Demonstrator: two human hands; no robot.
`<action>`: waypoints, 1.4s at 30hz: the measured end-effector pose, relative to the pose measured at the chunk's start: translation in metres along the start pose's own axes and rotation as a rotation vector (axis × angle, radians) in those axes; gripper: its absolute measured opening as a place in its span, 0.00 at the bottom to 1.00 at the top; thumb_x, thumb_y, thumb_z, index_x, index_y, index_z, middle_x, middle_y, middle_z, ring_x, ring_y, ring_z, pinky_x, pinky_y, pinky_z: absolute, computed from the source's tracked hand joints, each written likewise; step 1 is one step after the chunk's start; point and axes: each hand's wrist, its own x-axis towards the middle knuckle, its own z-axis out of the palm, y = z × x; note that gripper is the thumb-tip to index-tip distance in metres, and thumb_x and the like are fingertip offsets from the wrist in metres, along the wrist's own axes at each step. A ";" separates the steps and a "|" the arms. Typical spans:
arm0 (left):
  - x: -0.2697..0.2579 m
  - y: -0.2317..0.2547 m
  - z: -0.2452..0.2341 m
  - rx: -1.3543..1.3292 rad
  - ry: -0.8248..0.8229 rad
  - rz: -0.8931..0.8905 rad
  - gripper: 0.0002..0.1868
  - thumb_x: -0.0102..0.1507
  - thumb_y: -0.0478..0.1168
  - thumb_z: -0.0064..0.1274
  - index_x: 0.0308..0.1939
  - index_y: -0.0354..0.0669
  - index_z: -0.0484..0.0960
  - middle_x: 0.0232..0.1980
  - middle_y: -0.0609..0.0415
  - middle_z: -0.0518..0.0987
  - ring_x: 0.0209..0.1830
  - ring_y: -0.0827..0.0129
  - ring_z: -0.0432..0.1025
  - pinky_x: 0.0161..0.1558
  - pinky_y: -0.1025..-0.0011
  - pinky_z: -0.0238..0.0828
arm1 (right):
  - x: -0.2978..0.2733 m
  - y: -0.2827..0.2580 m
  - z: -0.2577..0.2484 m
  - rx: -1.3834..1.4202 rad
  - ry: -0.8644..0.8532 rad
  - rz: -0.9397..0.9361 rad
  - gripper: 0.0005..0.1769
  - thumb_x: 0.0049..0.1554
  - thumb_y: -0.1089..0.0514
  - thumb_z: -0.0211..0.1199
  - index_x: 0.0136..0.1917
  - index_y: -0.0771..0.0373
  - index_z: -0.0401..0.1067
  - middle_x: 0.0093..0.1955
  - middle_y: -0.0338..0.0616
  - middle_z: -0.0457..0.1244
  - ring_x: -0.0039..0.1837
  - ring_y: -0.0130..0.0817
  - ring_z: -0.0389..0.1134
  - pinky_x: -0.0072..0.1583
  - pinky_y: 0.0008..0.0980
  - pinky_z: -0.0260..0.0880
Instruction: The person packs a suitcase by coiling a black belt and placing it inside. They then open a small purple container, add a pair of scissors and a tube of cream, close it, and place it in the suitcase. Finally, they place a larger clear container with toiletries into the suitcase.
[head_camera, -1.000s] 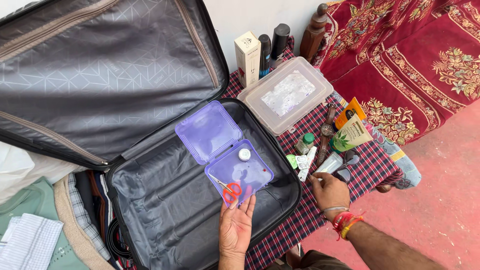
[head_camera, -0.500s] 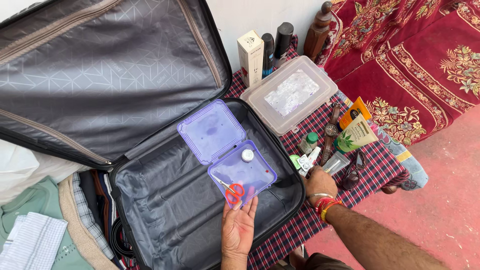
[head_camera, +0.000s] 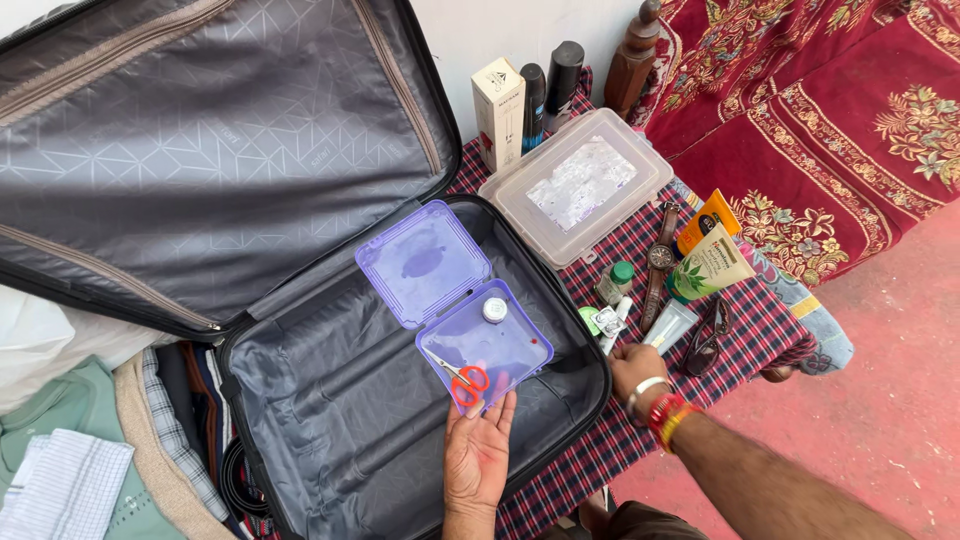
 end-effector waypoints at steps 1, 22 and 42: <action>0.001 -0.001 -0.001 0.008 0.012 0.002 0.33 0.63 0.33 0.51 0.73 0.35 0.63 0.74 0.47 0.68 0.75 0.47 0.61 0.75 0.49 0.54 | -0.004 0.001 -0.005 0.044 -0.074 0.052 0.14 0.55 0.50 0.65 0.42 0.63 0.82 0.33 0.52 0.71 0.37 0.44 0.74 0.44 0.41 0.74; -0.002 0.000 0.001 0.017 0.026 -0.015 0.38 0.60 0.32 0.50 0.75 0.47 0.60 0.69 0.45 0.72 0.66 0.53 0.70 0.70 0.51 0.64 | -0.134 -0.207 -0.069 -0.196 -0.424 -0.512 0.16 0.55 0.43 0.64 0.43 0.57 0.81 0.32 0.49 0.71 0.40 0.47 0.75 0.45 0.45 0.72; -0.004 0.002 0.004 0.031 0.114 -0.037 0.40 0.57 0.34 0.50 0.75 0.48 0.60 0.66 0.47 0.74 0.66 0.56 0.70 0.68 0.53 0.66 | -0.135 -0.216 -0.047 -0.515 -0.167 -0.810 0.17 0.55 0.46 0.65 0.50 0.58 0.78 0.43 0.48 0.71 0.44 0.46 0.74 0.42 0.44 0.75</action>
